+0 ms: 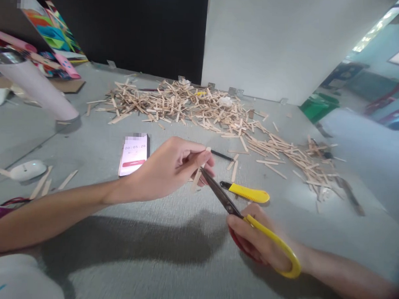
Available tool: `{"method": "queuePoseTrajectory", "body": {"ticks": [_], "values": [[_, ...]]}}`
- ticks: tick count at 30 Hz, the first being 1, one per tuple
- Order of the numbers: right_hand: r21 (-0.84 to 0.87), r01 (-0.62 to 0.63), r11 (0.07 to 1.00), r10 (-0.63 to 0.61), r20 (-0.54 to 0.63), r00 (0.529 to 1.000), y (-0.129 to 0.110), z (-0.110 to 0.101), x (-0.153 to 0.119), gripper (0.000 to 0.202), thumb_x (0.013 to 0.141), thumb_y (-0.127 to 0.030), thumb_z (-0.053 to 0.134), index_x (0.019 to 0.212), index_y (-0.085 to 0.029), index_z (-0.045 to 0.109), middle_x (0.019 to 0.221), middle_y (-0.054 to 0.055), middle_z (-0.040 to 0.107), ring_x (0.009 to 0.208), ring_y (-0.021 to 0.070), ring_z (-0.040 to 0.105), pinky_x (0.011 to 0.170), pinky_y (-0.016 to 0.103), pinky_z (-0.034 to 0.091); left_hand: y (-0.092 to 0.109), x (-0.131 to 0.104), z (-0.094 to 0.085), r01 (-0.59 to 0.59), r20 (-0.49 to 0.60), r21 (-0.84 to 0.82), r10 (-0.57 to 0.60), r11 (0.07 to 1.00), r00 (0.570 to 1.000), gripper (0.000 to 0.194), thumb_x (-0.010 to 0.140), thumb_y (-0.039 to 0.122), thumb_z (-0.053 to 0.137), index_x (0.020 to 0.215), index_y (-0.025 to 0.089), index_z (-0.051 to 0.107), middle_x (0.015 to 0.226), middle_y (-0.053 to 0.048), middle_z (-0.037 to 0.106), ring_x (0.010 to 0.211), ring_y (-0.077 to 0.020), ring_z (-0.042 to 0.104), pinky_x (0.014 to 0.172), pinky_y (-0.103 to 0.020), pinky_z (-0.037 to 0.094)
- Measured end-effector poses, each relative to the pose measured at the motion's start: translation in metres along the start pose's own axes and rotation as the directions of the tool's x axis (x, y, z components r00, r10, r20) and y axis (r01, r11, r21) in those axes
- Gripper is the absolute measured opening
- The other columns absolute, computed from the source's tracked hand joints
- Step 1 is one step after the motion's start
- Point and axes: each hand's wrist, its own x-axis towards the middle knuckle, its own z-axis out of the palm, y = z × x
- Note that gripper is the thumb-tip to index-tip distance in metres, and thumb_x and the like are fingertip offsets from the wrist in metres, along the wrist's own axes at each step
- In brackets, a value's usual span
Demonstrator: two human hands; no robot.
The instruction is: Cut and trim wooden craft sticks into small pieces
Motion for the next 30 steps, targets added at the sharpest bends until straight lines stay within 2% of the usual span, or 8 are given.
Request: {"method": "queuePoseTrajectory", "body": {"ticks": [6,16,23,26,28,30], "values": [[0.043,-0.060,0.997,0.058,0.055,0.997,0.002,0.000,0.001,0.084,0.098,-0.088,0.055,0.045,-0.024,0.044,0.034,-0.003,0.038,0.030,0.0069,0.033,0.031,0.022,0.023,-0.002,0.000,-0.001,-0.051,0.007,0.078,0.050,0.996,0.999,0.036,0.114,0.031,0.053,0.088,0.016,0.073,0.075,-0.006,0.080,0.064,-0.0163,0.077,0.060,-0.024,0.058],[0.119,-0.141,0.983,0.126,0.125,0.984,0.001,-0.003,0.001,0.084,0.101,-0.084,0.054,0.043,-0.023,0.045,0.032,-0.003,0.038,0.027,0.0065,0.033,0.030,0.021,0.022,-0.002,0.002,0.000,-0.091,0.006,0.216,0.092,0.972,0.996,0.038,0.113,0.027,0.052,0.082,0.016,0.070,0.079,-0.006,0.081,0.051,-0.0104,0.065,0.051,-0.021,0.049],[0.140,-0.151,0.979,0.132,0.138,0.982,0.004,-0.002,0.006,0.086,0.098,-0.086,0.053,0.040,-0.023,0.046,0.030,-0.002,0.038,0.025,0.0063,0.033,0.030,0.019,0.024,-0.015,0.006,0.000,-0.178,0.071,0.351,0.163,0.919,0.984,0.036,0.112,0.022,0.049,0.086,0.017,0.074,0.075,-0.001,0.080,0.060,-0.0128,0.075,0.054,-0.019,0.050],[0.176,-0.194,0.965,0.175,0.117,0.977,0.011,-0.002,0.008,0.084,0.095,-0.089,0.053,0.041,-0.024,0.046,0.029,-0.003,0.037,0.024,0.0081,0.033,0.028,0.020,0.024,-0.019,0.010,-0.004,-0.218,0.053,0.432,0.217,0.875,0.975,0.033,0.110,0.021,0.051,0.086,0.019,0.074,0.079,-0.002,0.083,0.068,-0.0158,0.080,0.060,-0.021,0.055],[0.181,-0.189,0.965,0.179,0.074,0.981,0.015,-0.003,0.010,0.084,0.094,-0.091,0.053,0.042,-0.025,0.046,0.029,-0.003,0.036,0.024,0.0088,0.034,0.027,0.021,0.024,-0.019,0.013,-0.011,-0.206,0.004,0.415,0.224,0.886,0.974,0.033,0.110,0.023,0.052,0.085,0.019,0.073,0.086,-0.004,0.085,0.078,-0.0183,0.083,0.067,-0.022,0.061],[0.169,-0.156,0.973,0.154,0.024,0.988,0.016,-0.004,0.010,0.085,0.095,-0.091,0.053,0.043,-0.024,0.046,0.030,-0.003,0.037,0.025,0.0085,0.035,0.028,0.020,0.026,-0.017,0.017,-0.017,-0.127,-0.060,0.291,0.150,0.948,0.987,0.037,0.113,0.030,0.053,0.083,0.019,0.072,0.093,-0.007,0.086,0.083,-0.0201,0.085,0.069,-0.024,0.065]]}}
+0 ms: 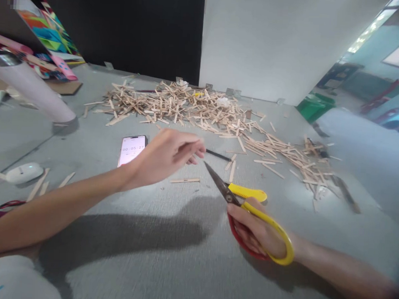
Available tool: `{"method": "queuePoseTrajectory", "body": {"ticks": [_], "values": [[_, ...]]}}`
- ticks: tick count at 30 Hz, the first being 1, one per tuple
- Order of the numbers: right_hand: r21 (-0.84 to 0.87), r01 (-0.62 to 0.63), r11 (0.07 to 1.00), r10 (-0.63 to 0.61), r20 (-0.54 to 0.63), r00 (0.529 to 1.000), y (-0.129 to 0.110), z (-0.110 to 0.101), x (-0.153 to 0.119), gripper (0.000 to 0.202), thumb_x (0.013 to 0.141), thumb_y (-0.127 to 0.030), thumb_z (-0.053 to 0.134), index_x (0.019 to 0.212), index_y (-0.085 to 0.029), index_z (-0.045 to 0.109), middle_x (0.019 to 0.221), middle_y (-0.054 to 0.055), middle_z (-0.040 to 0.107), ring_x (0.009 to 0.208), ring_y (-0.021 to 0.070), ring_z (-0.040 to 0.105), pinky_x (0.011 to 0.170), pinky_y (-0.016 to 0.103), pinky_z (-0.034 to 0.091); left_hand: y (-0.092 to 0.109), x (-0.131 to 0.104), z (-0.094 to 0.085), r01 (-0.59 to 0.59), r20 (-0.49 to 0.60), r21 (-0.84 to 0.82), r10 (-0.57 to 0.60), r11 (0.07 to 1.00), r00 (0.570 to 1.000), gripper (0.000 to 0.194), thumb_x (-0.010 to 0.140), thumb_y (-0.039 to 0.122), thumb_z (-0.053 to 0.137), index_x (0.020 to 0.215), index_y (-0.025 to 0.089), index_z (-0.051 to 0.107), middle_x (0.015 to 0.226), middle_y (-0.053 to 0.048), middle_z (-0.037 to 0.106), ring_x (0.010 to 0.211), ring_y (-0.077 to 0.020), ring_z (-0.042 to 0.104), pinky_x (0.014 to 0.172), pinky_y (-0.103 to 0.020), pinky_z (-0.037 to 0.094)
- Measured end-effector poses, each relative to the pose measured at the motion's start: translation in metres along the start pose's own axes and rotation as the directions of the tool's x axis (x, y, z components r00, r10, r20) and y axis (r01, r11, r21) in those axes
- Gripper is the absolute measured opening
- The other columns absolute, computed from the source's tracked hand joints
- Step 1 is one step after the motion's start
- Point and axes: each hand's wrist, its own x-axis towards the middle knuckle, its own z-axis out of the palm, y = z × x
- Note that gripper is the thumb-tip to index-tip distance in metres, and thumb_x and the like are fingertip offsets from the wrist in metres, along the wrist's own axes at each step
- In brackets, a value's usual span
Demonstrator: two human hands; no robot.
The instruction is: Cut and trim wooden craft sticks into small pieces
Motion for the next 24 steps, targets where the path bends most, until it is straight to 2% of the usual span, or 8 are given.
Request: {"method": "queuePoseTrajectory", "body": {"ticks": [4,7,9,12,14,21,24], "values": [[0.026,0.067,0.997,-0.067,-0.006,0.998,-0.002,-0.001,-0.003,0.083,0.096,-0.092,0.052,0.051,-0.022,0.053,0.039,-0.001,0.048,0.031,0.0090,0.042,0.035,0.021,0.035,0.005,0.003,-0.005,0.211,0.004,-0.267,-0.218,0.940,0.976,0.040,0.112,0.050,0.059,0.095,0.019,0.075,0.104,-0.011,0.087,0.070,-0.0206,0.084,0.060,-0.025,0.067],[-0.005,0.184,0.983,-0.184,0.023,0.983,-0.004,0.000,-0.006,0.084,0.096,-0.094,0.050,0.060,-0.020,0.061,0.046,0.002,0.056,0.042,0.0131,0.052,0.044,0.024,0.042,0.013,-0.001,0.001,0.292,0.036,-0.332,-0.298,0.897,0.954,0.042,0.111,0.055,0.062,0.101,0.017,0.077,0.106,-0.011,0.087,0.070,-0.0211,0.085,0.058,-0.025,0.067],[-0.033,0.197,0.980,-0.196,0.046,0.980,-0.004,0.002,-0.008,0.086,0.096,-0.096,0.046,0.060,-0.020,0.061,0.048,0.004,0.057,0.045,0.0143,0.054,0.047,0.026,0.043,0.019,-0.005,0.006,0.321,0.071,-0.368,-0.318,0.873,0.945,0.042,0.112,0.053,0.060,0.106,0.016,0.078,0.109,-0.011,0.087,0.078,-0.0219,0.086,0.064,-0.025,0.069],[-0.057,0.148,0.987,-0.144,0.067,0.987,-0.006,0.003,-0.012,0.087,0.093,-0.100,0.046,0.061,-0.020,0.060,0.050,0.004,0.057,0.044,0.0129,0.051,0.047,0.027,0.041,0.025,-0.009,0.011,0.344,0.099,-0.423,-0.334,0.838,0.937,0.038,0.114,0.046,0.058,0.109,0.015,0.078,0.107,-0.009,0.087,0.081,-0.0198,0.086,0.069,-0.025,0.071],[-0.081,0.108,0.991,-0.103,0.063,0.993,-0.007,0.004,-0.014,0.089,0.089,-0.103,0.046,0.065,-0.019,0.061,0.054,0.003,0.058,0.046,0.0123,0.052,0.048,0.026,0.041,0.027,-0.010,0.014,0.343,0.085,-0.438,-0.341,0.831,0.936,0.036,0.113,0.043,0.058,0.107,0.014,0.078,0.105,-0.009,0.086,0.077,-0.0182,0.085,0.066,-0.023,0.070],[-0.109,0.050,0.993,-0.044,0.050,0.998,-0.007,0.005,-0.014,0.091,0.085,-0.107,0.043,0.068,-0.019,0.060,0.057,0.003,0.058,0.047,0.0123,0.052,0.048,0.026,0.042,0.022,-0.012,0.017,0.292,0.056,-0.418,-0.297,0.860,0.953,0.037,0.112,0.043,0.062,0.102,0.014,0.081,0.099,-0.010,0.086,0.065,-0.0154,0.081,0.059,-0.021,0.067],[-0.095,0.038,0.995,-0.032,0.056,0.998,-0.007,0.006,-0.013,0.091,0.085,-0.107,0.042,0.067,-0.020,0.059,0.057,0.003,0.058,0.046,0.0118,0.051,0.048,0.026,0.041,0.018,-0.013,0.018,0.275,0.054,-0.397,-0.277,0.875,0.959,0.041,0.112,0.048,0.062,0.100,0.015,0.082,0.102,-0.011,0.086,0.070,-0.0182,0.082,0.061,-0.024,0.069]]}}
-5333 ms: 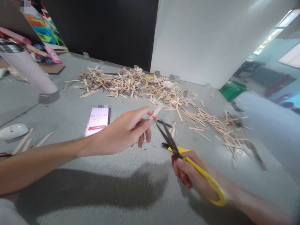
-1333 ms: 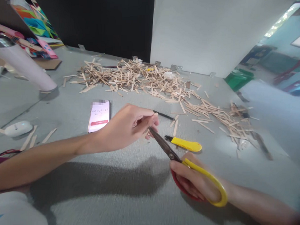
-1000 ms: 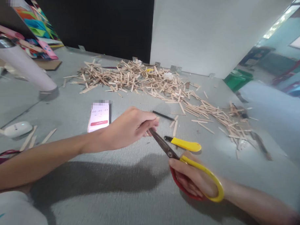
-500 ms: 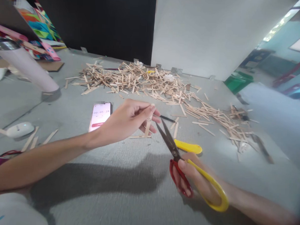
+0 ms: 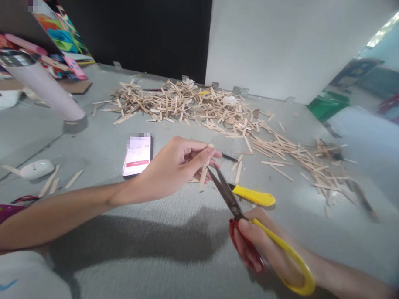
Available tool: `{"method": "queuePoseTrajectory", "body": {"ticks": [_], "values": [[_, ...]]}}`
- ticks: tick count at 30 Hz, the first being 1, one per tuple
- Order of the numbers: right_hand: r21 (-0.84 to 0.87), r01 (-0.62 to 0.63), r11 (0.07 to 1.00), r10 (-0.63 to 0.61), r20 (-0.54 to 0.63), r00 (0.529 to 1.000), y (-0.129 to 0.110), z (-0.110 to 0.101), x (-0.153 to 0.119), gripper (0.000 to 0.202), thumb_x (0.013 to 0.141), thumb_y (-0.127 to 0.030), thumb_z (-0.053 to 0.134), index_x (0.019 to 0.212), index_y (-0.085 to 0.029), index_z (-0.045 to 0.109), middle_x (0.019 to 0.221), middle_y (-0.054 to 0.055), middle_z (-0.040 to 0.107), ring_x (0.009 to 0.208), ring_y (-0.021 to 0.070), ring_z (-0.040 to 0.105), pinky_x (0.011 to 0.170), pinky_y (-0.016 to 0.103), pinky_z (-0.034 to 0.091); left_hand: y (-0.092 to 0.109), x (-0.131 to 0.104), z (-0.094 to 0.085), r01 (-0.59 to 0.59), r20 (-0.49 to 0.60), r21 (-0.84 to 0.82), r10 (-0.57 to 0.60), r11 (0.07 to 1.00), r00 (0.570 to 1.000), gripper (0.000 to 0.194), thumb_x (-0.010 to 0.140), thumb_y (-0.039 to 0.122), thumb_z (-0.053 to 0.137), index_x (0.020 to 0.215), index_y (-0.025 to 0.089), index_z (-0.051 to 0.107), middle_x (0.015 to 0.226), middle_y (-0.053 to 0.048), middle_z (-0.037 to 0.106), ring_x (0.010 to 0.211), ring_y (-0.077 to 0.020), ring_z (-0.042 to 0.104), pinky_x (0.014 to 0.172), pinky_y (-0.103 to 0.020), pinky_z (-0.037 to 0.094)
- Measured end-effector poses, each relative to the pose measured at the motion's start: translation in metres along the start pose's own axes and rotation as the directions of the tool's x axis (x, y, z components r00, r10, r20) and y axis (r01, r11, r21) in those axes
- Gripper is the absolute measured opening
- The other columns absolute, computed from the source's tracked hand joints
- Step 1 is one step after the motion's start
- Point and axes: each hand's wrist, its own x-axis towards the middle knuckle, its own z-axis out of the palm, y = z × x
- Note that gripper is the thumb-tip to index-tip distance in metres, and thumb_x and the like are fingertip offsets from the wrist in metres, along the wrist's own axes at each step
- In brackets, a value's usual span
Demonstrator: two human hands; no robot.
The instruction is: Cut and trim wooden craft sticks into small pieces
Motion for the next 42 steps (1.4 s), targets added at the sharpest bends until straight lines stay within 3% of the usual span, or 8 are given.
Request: {"method": "queuePoseTrajectory", "body": {"ticks": [5,13,19,27,32,42], "values": [[-0.003,-0.021,1.000,0.021,-0.021,1.000,-0.001,0.000,0.000,0.091,0.083,-0.108,0.045,0.068,-0.019,0.059,0.058,0.002,0.058,0.047,0.0112,0.051,0.048,0.025,0.042,-0.006,0.002,0.000,-0.067,-0.011,0.064,0.067,0.996,0.998,0.045,0.112,0.053,0.062,0.095,0.016,0.083,0.115,-0.013,0.086,0.092,-0.0250,0.085,0.067,-0.028,0.070],[0.043,-0.033,0.999,0.034,-0.010,0.999,0.005,0.001,0.003,0.089,0.087,-0.105,0.045,0.065,-0.019,0.058,0.051,0.001,0.055,0.042,0.0097,0.049,0.043,0.022,0.040,-0.005,-0.001,0.003,-0.075,-0.024,0.066,0.077,0.995,0.997,0.049,0.112,0.057,0.061,0.100,0.015,0.084,0.100,-0.010,0.087,0.085,-0.0225,0.084,0.069,-0.026,0.070],[-0.023,-0.102,0.995,0.100,-0.064,0.993,-0.002,0.004,0.000,0.091,0.084,-0.108,0.042,0.063,-0.021,0.055,0.051,0.000,0.053,0.041,0.0086,0.046,0.042,0.021,0.038,-0.004,-0.002,0.004,-0.011,-0.051,0.081,0.015,0.997,0.999,0.051,0.107,0.064,0.066,0.107,0.017,0.087,0.115,-0.010,0.087,0.091,-0.0246,0.084,0.068,-0.028,0.070],[-0.020,-0.140,0.990,0.140,-0.005,0.990,-0.009,-0.001,-0.004,0.089,0.087,-0.105,0.040,0.054,-0.023,0.051,0.040,-0.001,0.046,0.035,0.0101,0.044,0.039,0.024,0.039,-0.004,-0.001,0.003,-0.003,-0.011,0.107,0.004,0.994,1.000,0.047,0.108,0.058,0.066,0.105,0.016,0.087,0.100,-0.010,0.088,0.068,-0.0169,0.077,0.064,-0.025,0.066],[-0.070,-0.197,0.978,0.191,-0.083,0.978,-0.009,0.000,-0.006,0.086,0.088,-0.103,0.046,0.058,-0.022,0.053,0.042,-0.002,0.047,0.037,0.0104,0.046,0.040,0.023,0.040,-0.003,-0.003,0.004,0.018,-0.005,0.074,-0.018,0.997,1.000,0.049,0.106,0.061,0.068,0.105,0.017,0.087,0.099,-0.009,0.088,0.072,-0.0186,0.080,0.065,-0.026,0.068],[-0.100,-0.187,0.977,0.173,-0.134,0.976,-0.012,0.005,-0.001,0.086,0.084,-0.104,0.047,0.059,-0.022,0.051,0.049,-0.001,0.051,0.040,0.0078,0.043,0.040,0.021,0.037,-0.005,-0.003,0.002,-0.002,-0.017,0.070,0.003,0.998,1.000,0.045,0.108,0.058,0.067,0.104,0.018,0.087,0.108,-0.011,0.088,0.089,-0.0241,0.085,0.067,-0.026,0.069]]}}
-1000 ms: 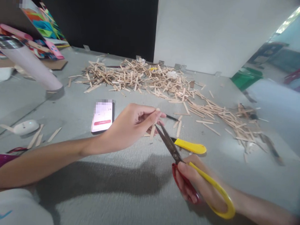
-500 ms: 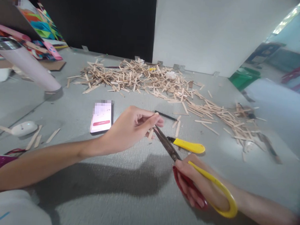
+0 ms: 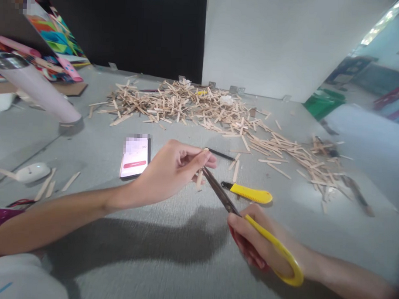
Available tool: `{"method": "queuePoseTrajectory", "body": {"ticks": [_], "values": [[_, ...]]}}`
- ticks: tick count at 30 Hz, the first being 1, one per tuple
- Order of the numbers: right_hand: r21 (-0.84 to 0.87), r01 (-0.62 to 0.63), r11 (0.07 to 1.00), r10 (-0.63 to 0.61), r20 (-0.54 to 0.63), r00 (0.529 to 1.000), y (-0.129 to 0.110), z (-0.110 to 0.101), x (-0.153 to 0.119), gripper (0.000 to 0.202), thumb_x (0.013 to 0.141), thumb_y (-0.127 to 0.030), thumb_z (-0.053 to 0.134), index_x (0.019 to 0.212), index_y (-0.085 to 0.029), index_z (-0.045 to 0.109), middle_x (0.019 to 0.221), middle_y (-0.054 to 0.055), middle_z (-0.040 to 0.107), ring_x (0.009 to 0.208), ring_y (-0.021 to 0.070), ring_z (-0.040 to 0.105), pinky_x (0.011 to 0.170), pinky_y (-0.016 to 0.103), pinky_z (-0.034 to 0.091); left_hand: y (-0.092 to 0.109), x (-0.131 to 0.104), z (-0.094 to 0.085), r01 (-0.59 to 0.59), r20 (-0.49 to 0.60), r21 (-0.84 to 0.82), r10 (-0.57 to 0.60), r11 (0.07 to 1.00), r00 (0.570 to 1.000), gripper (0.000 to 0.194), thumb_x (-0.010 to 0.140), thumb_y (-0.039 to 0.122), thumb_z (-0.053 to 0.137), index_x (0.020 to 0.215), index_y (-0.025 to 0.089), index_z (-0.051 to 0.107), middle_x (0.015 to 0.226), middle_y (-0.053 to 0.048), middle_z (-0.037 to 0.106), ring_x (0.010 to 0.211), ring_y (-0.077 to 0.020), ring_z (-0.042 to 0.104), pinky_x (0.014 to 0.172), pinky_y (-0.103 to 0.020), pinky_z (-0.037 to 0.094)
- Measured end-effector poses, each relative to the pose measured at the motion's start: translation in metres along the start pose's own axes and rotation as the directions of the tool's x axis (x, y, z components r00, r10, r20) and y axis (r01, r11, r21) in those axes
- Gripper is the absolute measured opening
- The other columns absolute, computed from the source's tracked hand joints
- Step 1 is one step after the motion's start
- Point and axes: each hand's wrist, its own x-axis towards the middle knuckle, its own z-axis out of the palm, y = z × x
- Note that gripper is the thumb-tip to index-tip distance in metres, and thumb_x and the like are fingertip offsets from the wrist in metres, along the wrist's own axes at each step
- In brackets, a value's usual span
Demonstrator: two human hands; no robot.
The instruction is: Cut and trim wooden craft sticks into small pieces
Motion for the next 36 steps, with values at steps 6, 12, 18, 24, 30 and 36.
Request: {"method": "queuePoseTrajectory", "body": {"ticks": [6,12,18,24,30,36], "values": [[-0.003,-0.012,1.000,0.012,0.002,1.000,0.004,0.002,0.001,0.086,0.086,-0.104,0.047,0.062,-0.022,0.052,0.051,-0.002,0.050,0.040,0.0084,0.045,0.039,0.021,0.038,0.003,0.000,0.003,-0.061,-0.011,0.137,0.063,0.989,0.998,0.052,0.112,0.051,0.060,0.079,0.017,0.080,0.096,-0.009,0.088,0.096,-0.0264,0.086,0.076,-0.029,0.069],[-0.032,0.235,0.972,-0.236,-0.061,0.970,0.015,0.007,0.008,0.082,0.100,-0.093,0.042,0.060,-0.023,0.049,0.048,-0.004,0.043,0.039,0.0087,0.041,0.037,0.021,0.032,0.002,-0.001,0.002,-0.039,-0.004,0.071,0.040,0.997,0.999,0.048,0.111,0.057,0.062,0.099,0.017,0.085,0.110,-0.010,0.088,0.090,-0.0239,0.086,0.070,-0.026,0.067],[-0.028,0.344,0.939,-0.345,-0.076,0.935,0.016,0.005,0.019,0.077,0.104,-0.084,0.050,0.056,-0.024,0.045,0.047,-0.003,0.042,0.041,0.0089,0.036,0.039,0.024,0.024,0.005,-0.002,0.001,-0.011,0.002,-0.007,0.011,1.000,1.000,0.048,0.112,0.058,0.059,0.104,0.016,0.081,0.113,-0.013,0.086,0.091,-0.0238,0.086,0.073,-0.028,0.070],[0.015,0.357,0.934,-0.351,-0.138,0.926,0.011,0.003,0.017,0.076,0.100,-0.081,0.060,0.052,-0.025,0.041,0.045,-0.003,0.040,0.042,0.0091,0.034,0.038,0.024,0.023,0.013,0.001,-0.008,-0.009,0.211,-0.048,0.019,0.999,0.977,0.025,0.105,0.028,0.068,0.128,0.019,0.066,0.125,-0.013,0.084,0.100,-0.0245,0.086,0.088,-0.034,0.070],[0.103,0.248,0.963,-0.248,-0.018,0.969,0.009,0.000,0.014,0.082,0.101,-0.084,0.053,0.045,-0.025,0.043,0.035,-0.003,0.038,0.031,0.0077,0.033,0.033,0.023,0.023,0.002,0.000,-0.006,-0.093,0.233,0.085,0.071,0.992,0.970,0.016,0.106,0.024,0.062,0.121,0.022,0.054,0.111,-0.010,0.084,0.097,-0.0226,0.085,0.084,-0.031,0.066],[0.210,0.161,0.964,-0.185,0.099,0.978,0.011,-0.006,0.012,0.087,0.101,-0.087,0.048,0.041,-0.024,0.046,0.031,-0.002,0.038,0.025,0.0074,0.032,0.030,0.021,0.024,0.000,-0.001,-0.004,-0.156,0.160,0.369,0.103,0.916,0.982,0.015,0.109,0.028,0.056,0.123,0.024,0.056,0.112,-0.007,0.084,0.094,-0.0239,0.085,0.083,-0.032,0.063]]}}
